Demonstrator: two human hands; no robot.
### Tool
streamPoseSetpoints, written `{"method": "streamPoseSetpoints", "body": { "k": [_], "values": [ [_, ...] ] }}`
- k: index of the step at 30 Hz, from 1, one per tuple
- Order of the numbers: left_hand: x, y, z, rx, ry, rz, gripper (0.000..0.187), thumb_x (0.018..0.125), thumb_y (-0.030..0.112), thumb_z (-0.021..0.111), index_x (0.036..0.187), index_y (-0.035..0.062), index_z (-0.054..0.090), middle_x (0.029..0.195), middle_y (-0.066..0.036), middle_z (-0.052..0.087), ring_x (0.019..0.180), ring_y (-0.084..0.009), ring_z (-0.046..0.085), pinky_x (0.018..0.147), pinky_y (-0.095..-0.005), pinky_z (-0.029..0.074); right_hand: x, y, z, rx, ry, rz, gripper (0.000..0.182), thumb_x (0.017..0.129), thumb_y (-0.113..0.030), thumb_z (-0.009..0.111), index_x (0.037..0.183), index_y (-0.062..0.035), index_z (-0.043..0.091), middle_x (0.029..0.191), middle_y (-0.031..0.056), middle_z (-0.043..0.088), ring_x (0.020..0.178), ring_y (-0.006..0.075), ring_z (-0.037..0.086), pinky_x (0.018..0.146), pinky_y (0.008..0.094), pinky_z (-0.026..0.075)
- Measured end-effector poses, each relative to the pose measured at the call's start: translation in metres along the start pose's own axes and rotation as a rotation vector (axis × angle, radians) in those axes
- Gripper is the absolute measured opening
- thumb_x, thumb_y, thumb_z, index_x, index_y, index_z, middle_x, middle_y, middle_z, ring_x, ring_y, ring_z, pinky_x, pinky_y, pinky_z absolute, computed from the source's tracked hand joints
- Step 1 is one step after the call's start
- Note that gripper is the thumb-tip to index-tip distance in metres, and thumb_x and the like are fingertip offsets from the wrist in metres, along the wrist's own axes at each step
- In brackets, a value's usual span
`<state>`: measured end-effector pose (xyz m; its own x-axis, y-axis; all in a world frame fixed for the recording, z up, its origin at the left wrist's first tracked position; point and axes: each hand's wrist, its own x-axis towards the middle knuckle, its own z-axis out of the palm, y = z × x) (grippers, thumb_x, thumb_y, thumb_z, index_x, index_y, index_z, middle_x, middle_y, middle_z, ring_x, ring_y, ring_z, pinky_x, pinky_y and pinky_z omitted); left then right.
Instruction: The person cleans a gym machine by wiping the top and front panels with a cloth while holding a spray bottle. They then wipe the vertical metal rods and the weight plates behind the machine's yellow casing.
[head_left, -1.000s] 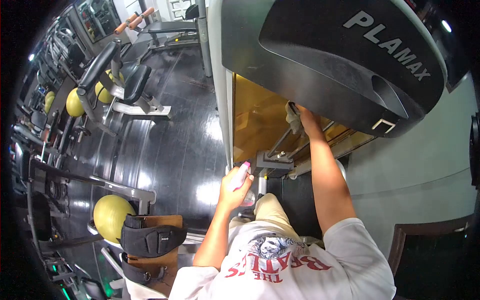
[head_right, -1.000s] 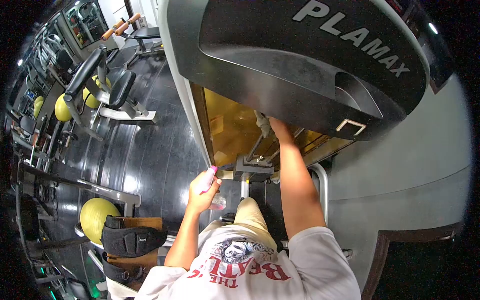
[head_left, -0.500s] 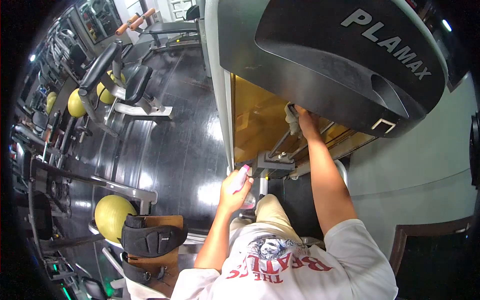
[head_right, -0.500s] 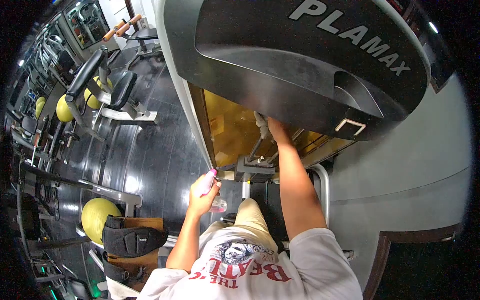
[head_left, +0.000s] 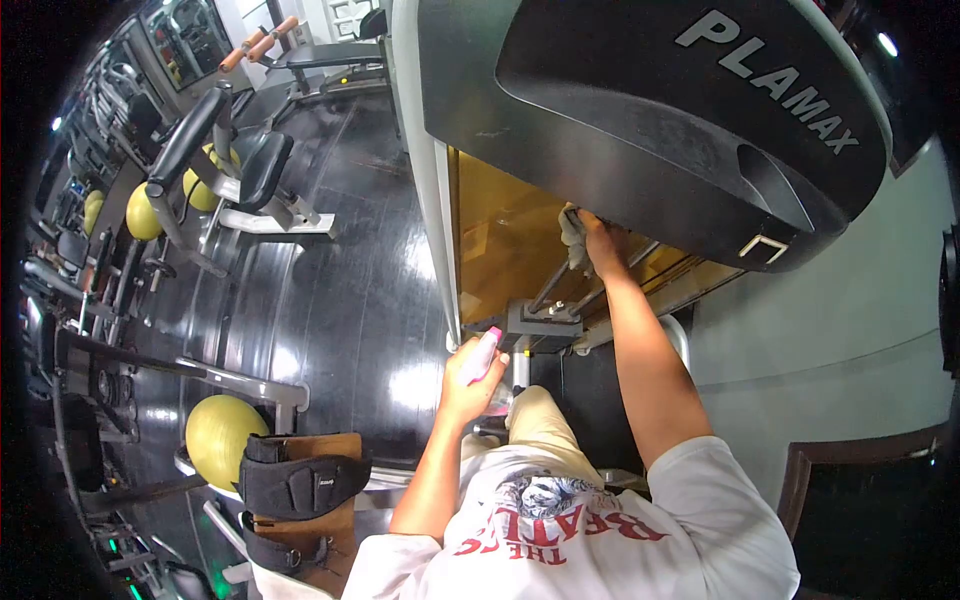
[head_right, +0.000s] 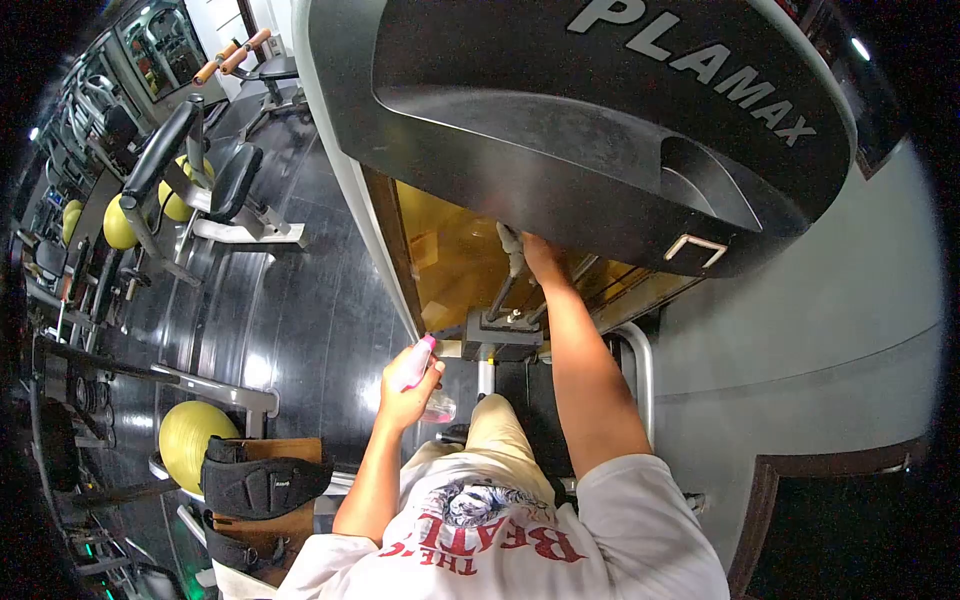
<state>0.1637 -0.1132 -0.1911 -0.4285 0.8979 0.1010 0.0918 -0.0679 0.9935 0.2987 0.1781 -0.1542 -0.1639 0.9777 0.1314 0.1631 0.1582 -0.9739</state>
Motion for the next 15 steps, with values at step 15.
{"method": "streamPoseSetpoints", "body": {
  "k": [15],
  "values": [
    [0.001, -0.02, -0.004, 0.046, -0.024, -0.012, 0.027, 0.09, 0.004, 0.073, 0.116, 0.0008, 0.067, 0.087, -0.001, 0.063, 0.071, -0.0084, 0.062, 0.063, -0.0269, 0.055, 0.031, 0.08, 0.001, -0.142, 0.161, -0.307, 0.022, 0.089, -0.02, 0.066, 0.096, -0.0006, 0.07, 0.089, 0.0113, 0.07, 0.077, 0.0253, 0.067, 0.071, 0.0383, 0.053]
  ]
}}
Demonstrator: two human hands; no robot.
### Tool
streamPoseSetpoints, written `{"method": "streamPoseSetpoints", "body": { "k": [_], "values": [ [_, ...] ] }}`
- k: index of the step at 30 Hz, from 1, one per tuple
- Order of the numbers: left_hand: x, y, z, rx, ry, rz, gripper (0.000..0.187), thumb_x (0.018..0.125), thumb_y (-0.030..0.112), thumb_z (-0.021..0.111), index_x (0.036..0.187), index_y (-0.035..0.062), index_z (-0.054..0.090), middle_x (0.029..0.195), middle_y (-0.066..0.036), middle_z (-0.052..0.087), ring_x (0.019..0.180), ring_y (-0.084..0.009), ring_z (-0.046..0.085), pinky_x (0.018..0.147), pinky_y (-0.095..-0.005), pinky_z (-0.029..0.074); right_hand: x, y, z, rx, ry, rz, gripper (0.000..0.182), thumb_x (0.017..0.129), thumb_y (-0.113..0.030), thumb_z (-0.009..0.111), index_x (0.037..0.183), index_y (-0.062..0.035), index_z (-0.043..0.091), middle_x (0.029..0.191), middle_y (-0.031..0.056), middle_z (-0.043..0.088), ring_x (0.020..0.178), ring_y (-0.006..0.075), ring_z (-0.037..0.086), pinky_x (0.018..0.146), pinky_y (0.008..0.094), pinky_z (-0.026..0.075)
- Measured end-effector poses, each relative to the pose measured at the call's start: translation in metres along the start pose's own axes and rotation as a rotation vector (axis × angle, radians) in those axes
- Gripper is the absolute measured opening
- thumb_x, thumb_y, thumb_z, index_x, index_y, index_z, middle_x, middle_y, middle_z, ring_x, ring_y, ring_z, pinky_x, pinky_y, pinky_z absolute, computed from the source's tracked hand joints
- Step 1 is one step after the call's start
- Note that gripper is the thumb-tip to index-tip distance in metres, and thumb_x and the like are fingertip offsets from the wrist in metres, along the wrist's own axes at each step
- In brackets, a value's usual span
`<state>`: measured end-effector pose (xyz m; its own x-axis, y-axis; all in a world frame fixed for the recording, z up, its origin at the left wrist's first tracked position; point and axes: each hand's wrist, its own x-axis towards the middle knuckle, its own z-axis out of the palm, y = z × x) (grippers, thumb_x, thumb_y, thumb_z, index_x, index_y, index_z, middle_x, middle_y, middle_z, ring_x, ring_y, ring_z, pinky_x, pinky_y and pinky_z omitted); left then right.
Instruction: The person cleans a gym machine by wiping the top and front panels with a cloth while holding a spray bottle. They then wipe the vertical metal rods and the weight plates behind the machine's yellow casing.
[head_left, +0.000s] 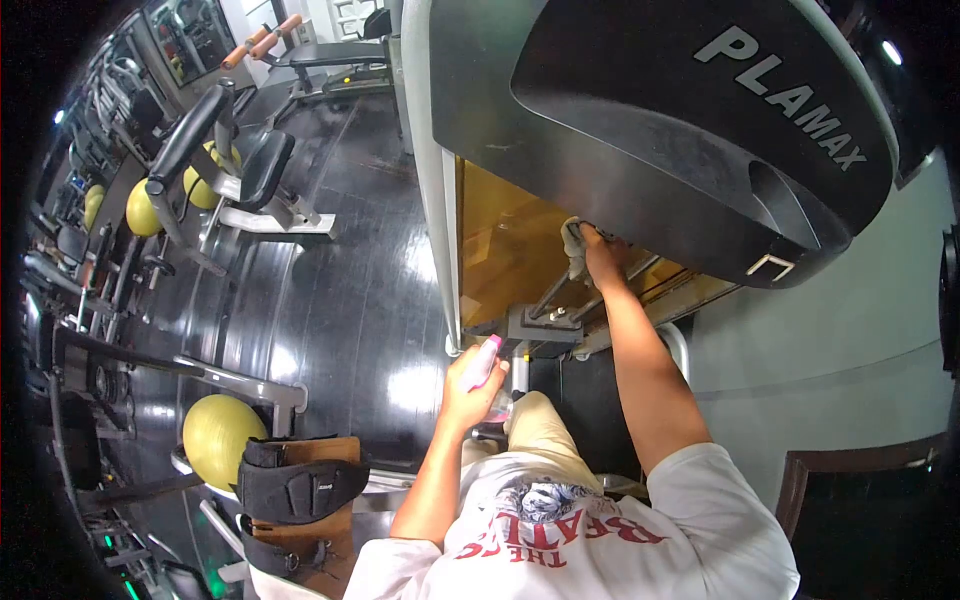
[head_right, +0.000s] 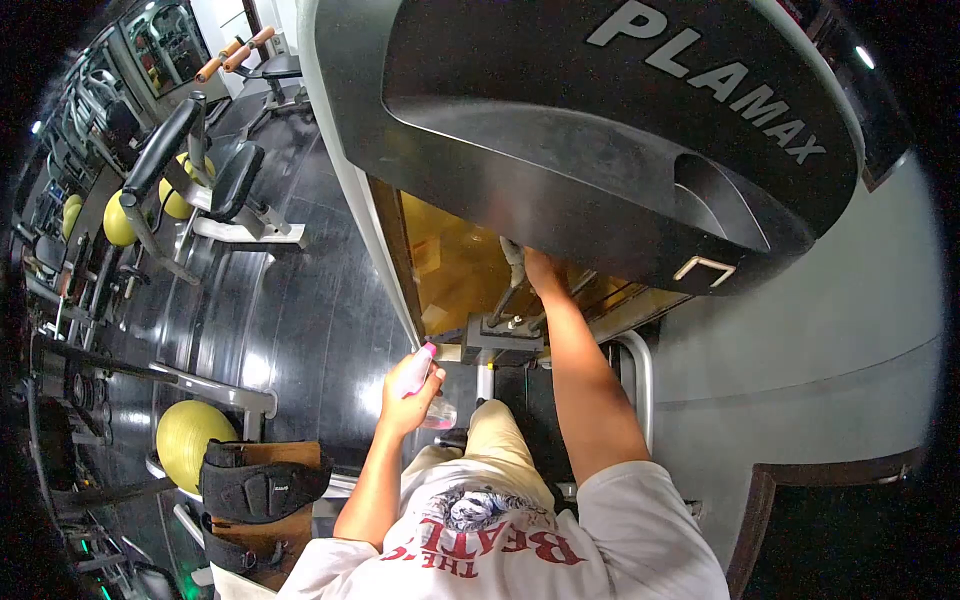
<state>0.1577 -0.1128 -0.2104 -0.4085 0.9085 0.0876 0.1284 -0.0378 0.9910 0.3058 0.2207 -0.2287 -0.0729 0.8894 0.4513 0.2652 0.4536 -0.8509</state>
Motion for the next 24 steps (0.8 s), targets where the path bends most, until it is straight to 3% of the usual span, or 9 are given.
{"method": "streamPoseSetpoints", "body": {
  "k": [2, 5, 11, 13, 18, 24],
  "values": [
    [0.0, -0.003, 0.0, -0.007, 0.001, -0.006, 0.028, 0.09, 0.004, 0.073, 0.117, 0.0008, 0.066, 0.086, -0.001, 0.063, 0.071, -0.0084, 0.062, 0.063, -0.0268, 0.055, -0.005, -0.008, -0.004, 0.009, -0.098, 0.156, 0.027, 0.088, -0.02, 0.067, 0.103, 0.0017, 0.069, 0.101, 0.013, 0.071, 0.092, 0.0282, 0.067, 0.084, 0.04, 0.051],
    [0.0, -0.001, -0.001, 0.001, 0.007, -0.031, 0.026, 0.09, 0.004, 0.073, 0.114, 0.0006, 0.066, 0.085, -0.001, 0.063, 0.07, -0.0083, 0.062, 0.063, -0.0267, 0.056, -0.01, -0.03, -0.005, -0.091, -0.055, 0.091, 0.034, 0.086, -0.02, 0.068, 0.11, 0.0041, 0.067, 0.113, 0.0142, 0.07, 0.106, 0.0307, 0.065, 0.094, 0.0405, 0.047],
    [0.001, -0.002, -0.002, -0.06, 0.02, -0.012, 0.018, 0.09, 0.003, 0.073, 0.106, -0.0001, 0.066, 0.084, -0.001, 0.063, 0.07, -0.0086, 0.062, 0.063, -0.0267, 0.056, -0.015, -0.042, 0.004, -0.125, 0.07, -0.001, 0.041, 0.079, -0.02, 0.074, 0.113, 0.0032, 0.067, 0.117, 0.0172, 0.07, 0.112, 0.0363, 0.063, 0.098, 0.0423, 0.045],
    [0.0, 0.004, -0.001, -0.101, 0.058, -0.067, 0.014, 0.088, 0.007, 0.074, 0.098, 0.0006, 0.066, 0.081, -0.004, 0.063, 0.071, -0.0113, 0.06, 0.066, -0.0281, 0.051, -0.017, -0.051, 0.005, -0.222, 0.111, -0.062, 0.042, 0.077, -0.02, 0.076, 0.112, 0.0027, 0.067, 0.116, 0.0187, 0.07, 0.112, 0.0389, 0.063, 0.1, 0.044, 0.044],
    [-0.002, 0.002, -0.004, -0.097, 0.082, -0.114, 0.013, 0.087, 0.009, 0.074, 0.095, 0.001, 0.067, 0.08, -0.005, 0.064, 0.072, -0.0129, 0.06, 0.068, -0.0289, 0.049, -0.025, -0.079, 0.009, -0.116, 0.098, 0.133, 0.051, 0.076, -0.02, 0.077, 0.119, 0.0017, 0.063, 0.122, 0.0218, 0.065, 0.118, 0.0431, 0.057, 0.104, 0.0473, 0.041],
    [-0.002, -0.002, -0.007, -0.083, 0.081, -0.119, 0.012, 0.088, 0.008, 0.074, 0.093, 0.0013, 0.066, 0.08, -0.005, 0.063, 0.072, -0.0123, 0.062, 0.067, -0.0289, 0.052, -0.029, -0.044, 0.016, -0.163, 0.134, 0.149, 0.062, 0.075, -0.019, 0.078, 0.128, 0.0033, 0.055, 0.131, 0.0245, 0.058, 0.121, 0.0414, 0.054, 0.105, 0.0477, 0.039]
  ]
}}
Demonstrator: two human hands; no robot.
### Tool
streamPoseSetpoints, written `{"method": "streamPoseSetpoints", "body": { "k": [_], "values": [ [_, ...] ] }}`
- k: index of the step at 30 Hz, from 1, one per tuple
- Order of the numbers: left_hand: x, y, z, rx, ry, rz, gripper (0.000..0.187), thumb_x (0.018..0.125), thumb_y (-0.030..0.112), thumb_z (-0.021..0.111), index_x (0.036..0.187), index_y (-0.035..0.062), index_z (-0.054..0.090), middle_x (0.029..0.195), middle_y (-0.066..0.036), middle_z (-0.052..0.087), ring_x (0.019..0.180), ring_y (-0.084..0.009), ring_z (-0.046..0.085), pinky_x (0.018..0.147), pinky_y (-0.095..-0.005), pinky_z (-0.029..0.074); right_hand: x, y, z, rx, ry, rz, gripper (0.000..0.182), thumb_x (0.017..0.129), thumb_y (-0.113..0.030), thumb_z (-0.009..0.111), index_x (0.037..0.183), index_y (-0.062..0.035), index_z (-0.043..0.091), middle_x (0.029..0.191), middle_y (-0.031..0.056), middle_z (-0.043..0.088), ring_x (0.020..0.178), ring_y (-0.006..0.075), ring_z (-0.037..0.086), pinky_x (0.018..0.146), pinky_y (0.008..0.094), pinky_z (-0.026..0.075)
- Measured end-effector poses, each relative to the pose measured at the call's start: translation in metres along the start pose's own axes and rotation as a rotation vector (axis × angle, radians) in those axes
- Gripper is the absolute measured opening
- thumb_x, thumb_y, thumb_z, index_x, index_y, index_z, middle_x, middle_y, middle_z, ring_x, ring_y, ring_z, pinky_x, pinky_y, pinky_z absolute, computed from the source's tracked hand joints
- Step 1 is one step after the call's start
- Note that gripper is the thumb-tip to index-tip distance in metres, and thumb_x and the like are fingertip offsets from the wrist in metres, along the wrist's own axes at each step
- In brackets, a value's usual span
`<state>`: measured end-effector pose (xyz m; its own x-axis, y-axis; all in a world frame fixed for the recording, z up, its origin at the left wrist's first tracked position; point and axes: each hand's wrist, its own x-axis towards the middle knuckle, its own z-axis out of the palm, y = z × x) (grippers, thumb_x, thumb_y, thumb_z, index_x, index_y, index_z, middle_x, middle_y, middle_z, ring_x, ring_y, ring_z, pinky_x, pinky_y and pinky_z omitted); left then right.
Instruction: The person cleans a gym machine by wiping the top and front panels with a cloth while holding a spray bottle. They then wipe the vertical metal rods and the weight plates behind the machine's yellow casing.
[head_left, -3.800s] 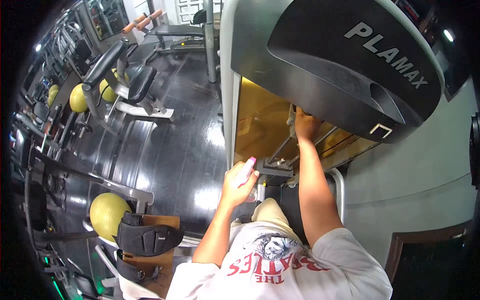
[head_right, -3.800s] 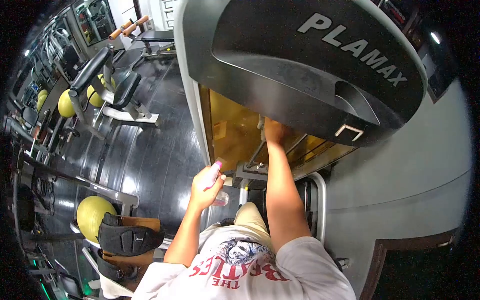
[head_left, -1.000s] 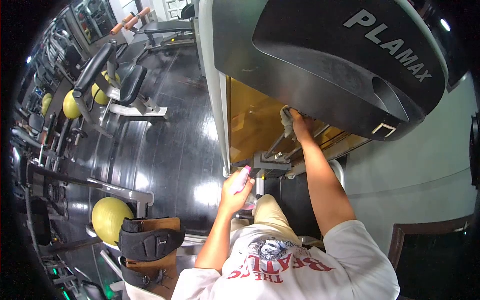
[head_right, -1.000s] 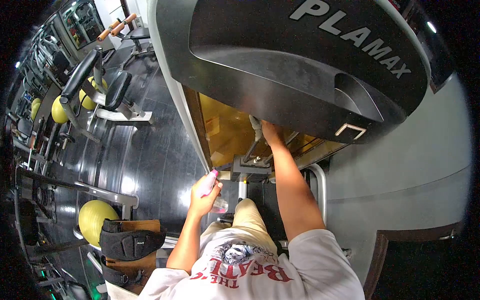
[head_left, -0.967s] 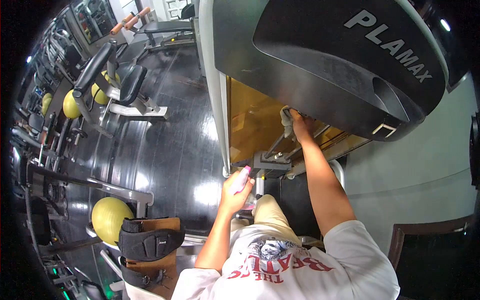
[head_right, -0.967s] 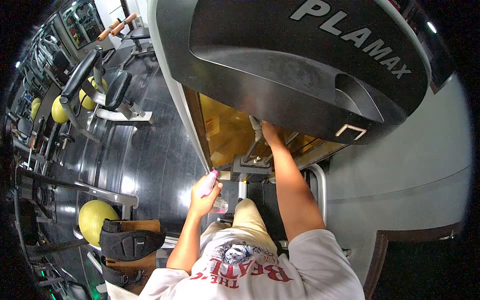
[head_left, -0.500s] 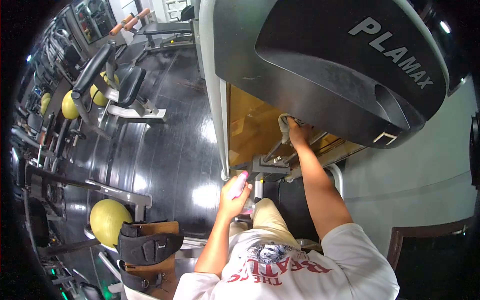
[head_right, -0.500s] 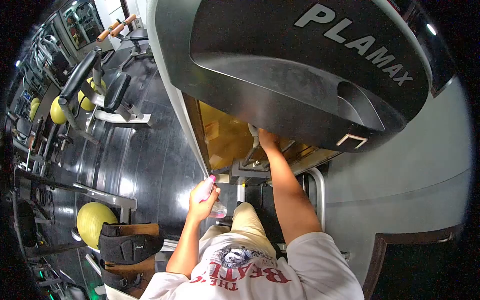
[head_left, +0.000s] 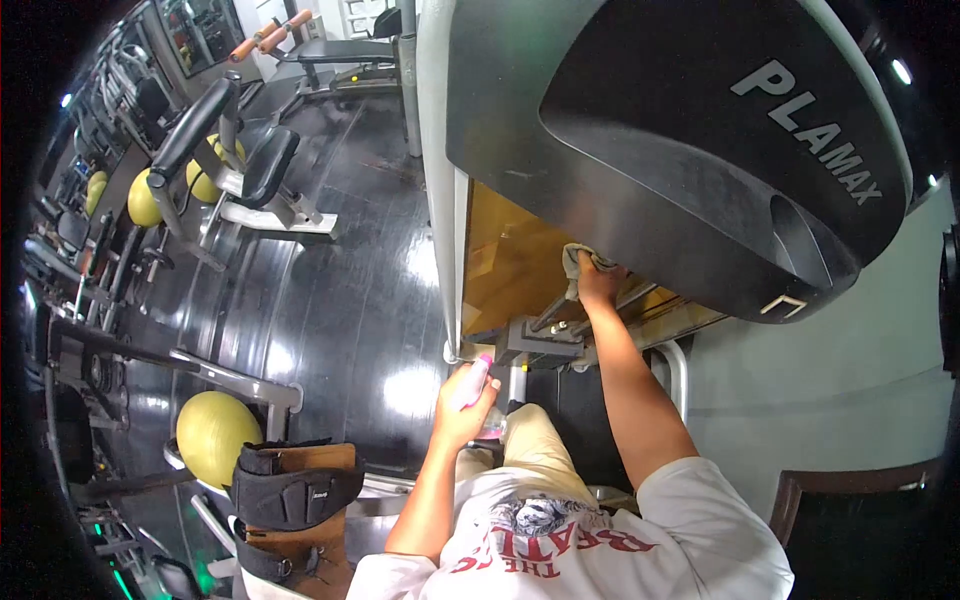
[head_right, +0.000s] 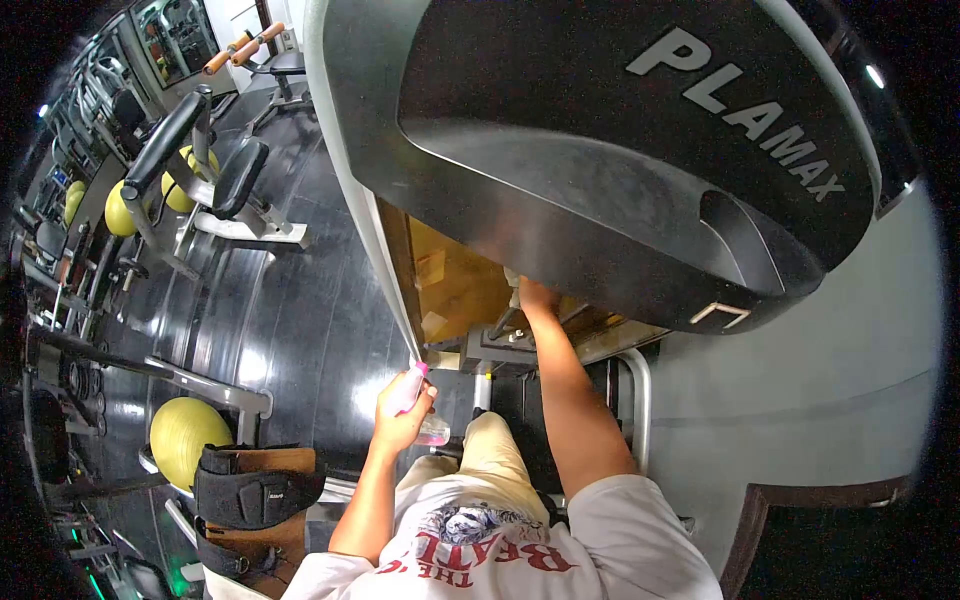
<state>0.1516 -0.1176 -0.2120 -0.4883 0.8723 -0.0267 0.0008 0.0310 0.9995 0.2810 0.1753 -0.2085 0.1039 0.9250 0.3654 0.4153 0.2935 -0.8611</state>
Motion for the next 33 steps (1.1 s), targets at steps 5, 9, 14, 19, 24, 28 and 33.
{"method": "streamPoseSetpoints", "body": {
  "k": [5, 9, 14, 19, 24, 28, 33],
  "values": [
    [0.002, -0.004, 0.0, 0.015, 0.006, -0.009, 0.013, 0.089, 0.009, 0.074, 0.093, 0.0013, 0.065, 0.08, -0.005, 0.064, 0.071, -0.013, 0.062, 0.067, -0.0294, 0.052, 0.004, 0.043, 0.011, 0.018, 0.054, -0.028, 0.062, 0.075, -0.019, 0.079, 0.127, 0.0048, 0.055, 0.128, 0.0248, 0.058, 0.12, 0.0396, 0.054, 0.106, 0.0486, 0.039],
    [0.001, -0.007, 0.0, -0.01, 0.013, -0.029, 0.015, 0.088, 0.011, 0.075, 0.095, 0.0013, 0.066, 0.079, -0.005, 0.063, 0.071, -0.0143, 0.061, 0.068, -0.0305, 0.05, -0.007, 0.025, 0.013, -0.103, 0.04, 0.053, 0.061, 0.075, -0.019, 0.079, 0.126, 0.0048, 0.056, 0.128, 0.0244, 0.058, 0.121, 0.0395, 0.054, 0.107, 0.0485, 0.038],
    [0.002, -0.013, -0.003, 0.053, 0.003, -0.025, 0.01, 0.09, 0.006, 0.073, 0.092, 0.0015, 0.065, 0.08, -0.003, 0.063, 0.069, -0.0106, 0.062, 0.064, -0.0279, 0.053, -0.014, 0.014, 0.005, -0.082, -0.078, 0.124, 0.064, 0.075, -0.022, 0.081, 0.128, 0.0032, 0.056, 0.129, 0.0237, 0.058, 0.125, 0.0393, 0.052, 0.109, 0.0482, 0.036],
    [0.003, -0.006, -0.003, 0.05, 0.02, -0.071, 0.013, 0.088, 0.011, 0.074, 0.087, 0.003, 0.064, 0.075, -0.004, 0.062, 0.069, -0.0128, 0.06, 0.066, -0.0301, 0.049, -0.019, 0.032, 0.009, -0.099, -0.098, 0.17, 0.068, 0.074, -0.029, 0.083, 0.129, 0.0018, 0.056, 0.13, 0.0234, 0.057, 0.125, 0.0406, 0.052, 0.11, 0.0483, 0.038],
    [0.005, 0.002, -0.011, 0.032, 0.029, -0.117, 0.012, 0.089, 0.01, 0.073, 0.088, 0.0027, 0.064, 0.075, -0.004, 0.063, 0.069, -0.0123, 0.06, 0.067, -0.0297, 0.05, -0.023, 0.024, 0.006, -0.108, -0.198, 0.23, 0.072, 0.075, -0.036, 0.082, 0.129, 0.0026, 0.056, 0.131, 0.0249, 0.057, 0.124, 0.0421, 0.053, 0.108, 0.0485, 0.04],
    [0.004, 0.006, -0.015, -0.001, 0.065, -0.115, 0.011, 0.09, 0.009, 0.073, 0.089, 0.0034, 0.064, 0.074, -0.002, 0.063, 0.069, -0.0114, 0.06, 0.067, -0.0287, 0.05, -0.027, 0.011, 0.006, -0.095, -0.18, 0.293, 0.07, 0.074, -0.036, 0.082, 0.127, 0.002, 0.058, 0.131, 0.0246, 0.057, 0.124, 0.0419, 0.054, 0.107, 0.0476, 0.041],
    [0.002, 0.004, -0.017, -0.011, 0.065, -0.113, 0.01, 0.091, 0.009, 0.072, 0.087, 0.0039, 0.063, 0.074, -0.001, 0.062, 0.069, -0.0102, 0.06, 0.066, -0.0281, 0.05, -0.032, 0.036, 0.01, -0.065, -0.161, 0.231, 0.063, 0.074, -0.033, 0.082, 0.122, 0.0025, 0.06, 0.125, 0.023, 0.061, 0.12, 0.0406, 0.056, 0.106, 0.0471, 0.042]
  ]
}}
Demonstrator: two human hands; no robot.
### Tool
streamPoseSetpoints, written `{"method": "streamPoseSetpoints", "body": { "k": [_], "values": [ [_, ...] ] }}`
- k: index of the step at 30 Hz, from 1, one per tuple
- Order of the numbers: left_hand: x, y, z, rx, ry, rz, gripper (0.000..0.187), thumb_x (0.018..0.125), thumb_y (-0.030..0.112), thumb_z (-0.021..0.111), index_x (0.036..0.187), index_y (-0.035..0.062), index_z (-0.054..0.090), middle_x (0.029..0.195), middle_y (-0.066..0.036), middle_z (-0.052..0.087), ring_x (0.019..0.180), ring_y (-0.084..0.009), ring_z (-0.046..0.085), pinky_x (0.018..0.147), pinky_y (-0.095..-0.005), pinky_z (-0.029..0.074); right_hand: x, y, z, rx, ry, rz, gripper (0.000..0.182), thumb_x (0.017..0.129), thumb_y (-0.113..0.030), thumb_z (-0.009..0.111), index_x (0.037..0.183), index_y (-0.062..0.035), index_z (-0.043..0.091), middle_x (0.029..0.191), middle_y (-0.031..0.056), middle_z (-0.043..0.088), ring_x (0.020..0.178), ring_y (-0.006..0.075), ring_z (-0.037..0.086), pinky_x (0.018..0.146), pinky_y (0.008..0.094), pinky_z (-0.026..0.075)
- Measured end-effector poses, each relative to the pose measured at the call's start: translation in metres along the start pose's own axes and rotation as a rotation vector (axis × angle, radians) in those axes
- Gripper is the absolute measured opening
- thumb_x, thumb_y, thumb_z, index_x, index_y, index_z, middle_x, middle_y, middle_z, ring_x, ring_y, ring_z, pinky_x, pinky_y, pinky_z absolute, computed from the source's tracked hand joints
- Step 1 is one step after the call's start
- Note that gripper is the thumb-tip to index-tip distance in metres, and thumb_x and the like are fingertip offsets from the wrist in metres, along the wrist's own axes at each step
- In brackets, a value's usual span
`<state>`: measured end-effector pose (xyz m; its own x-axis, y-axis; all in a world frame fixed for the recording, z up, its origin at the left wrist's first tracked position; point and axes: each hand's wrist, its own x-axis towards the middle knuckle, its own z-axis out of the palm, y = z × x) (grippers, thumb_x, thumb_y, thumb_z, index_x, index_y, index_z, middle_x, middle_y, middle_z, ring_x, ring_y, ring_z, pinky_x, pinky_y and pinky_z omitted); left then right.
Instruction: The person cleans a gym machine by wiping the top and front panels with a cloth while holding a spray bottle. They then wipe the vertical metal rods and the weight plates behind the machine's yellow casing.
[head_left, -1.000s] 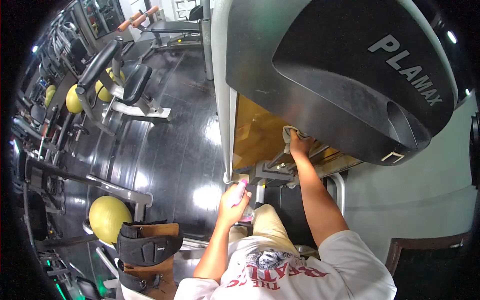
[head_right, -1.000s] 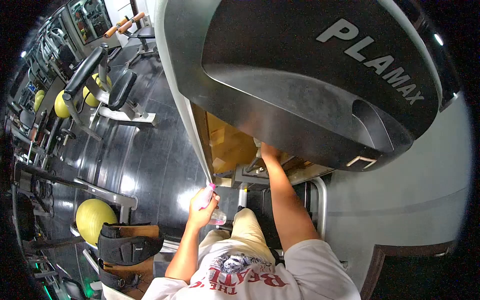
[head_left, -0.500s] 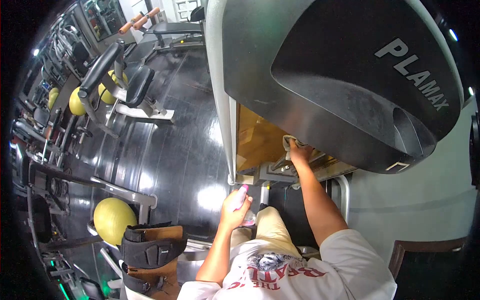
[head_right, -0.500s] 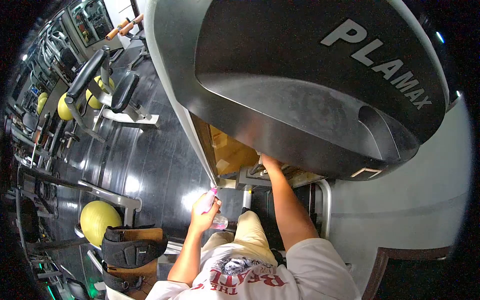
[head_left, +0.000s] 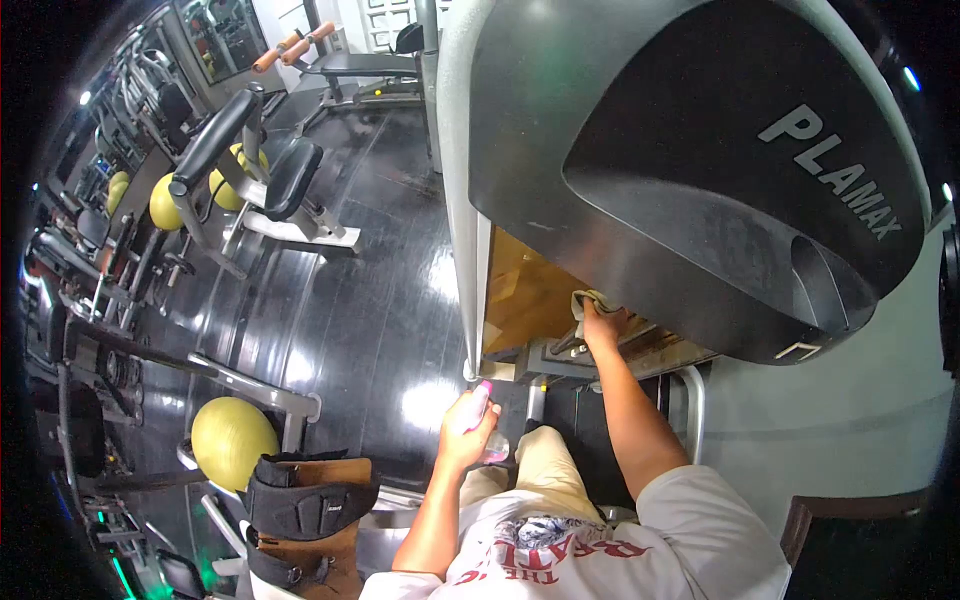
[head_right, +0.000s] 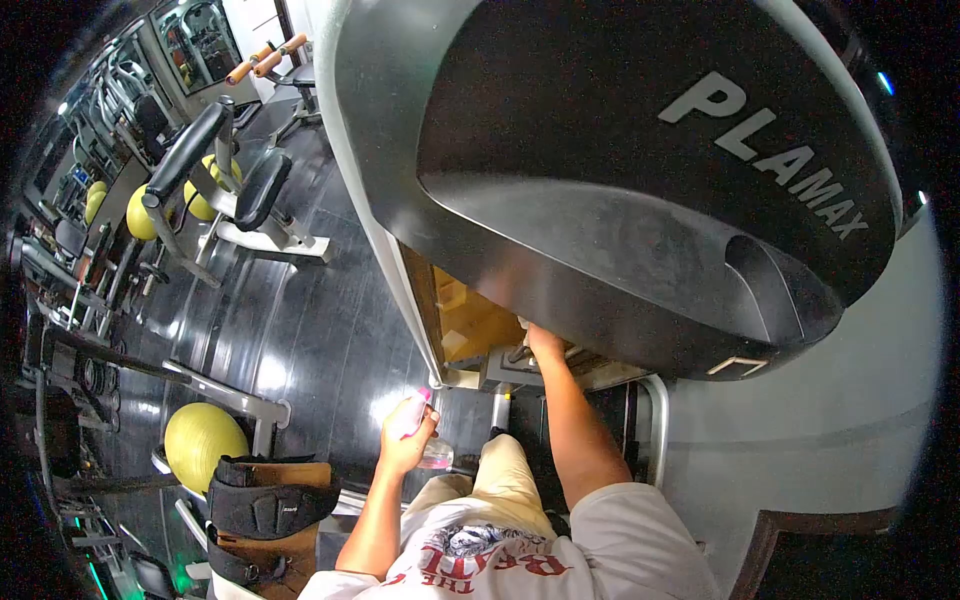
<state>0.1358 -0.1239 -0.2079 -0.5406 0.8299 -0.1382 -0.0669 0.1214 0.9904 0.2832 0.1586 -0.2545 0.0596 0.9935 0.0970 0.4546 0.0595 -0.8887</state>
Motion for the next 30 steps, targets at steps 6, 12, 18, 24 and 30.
{"method": "streamPoseSetpoints", "body": {
  "k": [6, 12, 18, 24, 30],
  "values": [
    [0.002, -0.02, -0.002, 0.094, -0.025, 0.088, 0.008, 0.09, 0.002, 0.071, 0.087, 0.0019, 0.063, 0.08, -0.002, 0.061, 0.068, -0.0107, 0.063, 0.062, -0.028, 0.055, 0.012, 0.038, 0.022, -0.122, 0.092, -0.158, 0.043, 0.077, -0.023, 0.081, 0.108, 0.0022, 0.064, 0.111, 0.0187, 0.069, 0.108, 0.0364, 0.064, 0.099, 0.0458, 0.046],
    [0.002, -0.025, -0.005, 0.066, -0.016, 0.042, 0.013, 0.088, 0.012, 0.075, 0.088, 0.0046, 0.065, 0.076, -0.004, 0.064, 0.069, -0.0128, 0.061, 0.067, -0.0299, 0.05, 0.003, 0.032, 0.019, -0.107, 0.025, -0.103, 0.038, 0.078, -0.021, 0.079, 0.107, 0.0006, 0.066, 0.109, 0.0172, 0.071, 0.103, 0.0348, 0.067, 0.095, 0.0437, 0.049],
    [0.001, -0.018, -0.015, 0.102, -0.036, 0.058, 0.012, 0.088, 0.01, 0.075, 0.089, 0.0034, 0.065, 0.078, -0.005, 0.064, 0.071, -0.0135, 0.061, 0.069, -0.0303, 0.051, -0.001, 0.031, 0.021, -0.078, -0.061, 0.009, 0.04, 0.08, -0.026, 0.078, 0.107, 0.0007, 0.067, 0.111, 0.0168, 0.071, 0.104, 0.0341, 0.067, 0.097, 0.0426, 0.049],
    [0.003, -0.004, -0.013, 0.115, -0.054, 0.082, 0.012, 0.087, 0.009, 0.074, 0.091, 0.0019, 0.066, 0.08, -0.005, 0.063, 0.073, -0.0161, 0.062, 0.069, -0.031, 0.051, -0.006, 0.053, 0.031, -0.276, -0.06, -0.046, 0.04, 0.077, -0.021, 0.079, 0.107, 0.0019, 0.065, 0.108, 0.0177, 0.07, 0.104, 0.0341, 0.066, 0.095, 0.0431, 0.05],
    [0.012, 0.014, 0.009, 0.167, -0.168, 0.207, 0.01, 0.088, 0.008, 0.073, 0.09, 0.0017, 0.066, 0.082, -0.008, 0.063, 0.072, -0.018, 0.062, 0.067, -0.0317, 0.05, -0.013, 0.064, 0.041, -0.196, 0.027, -0.09, 0.039, 0.075, -0.013, 0.081, 0.106, 0.0025, 0.063, 0.104, 0.0172, 0.068, 0.099, 0.0328, 0.067, 0.092, 0.0422, 0.051]
  ]
}}
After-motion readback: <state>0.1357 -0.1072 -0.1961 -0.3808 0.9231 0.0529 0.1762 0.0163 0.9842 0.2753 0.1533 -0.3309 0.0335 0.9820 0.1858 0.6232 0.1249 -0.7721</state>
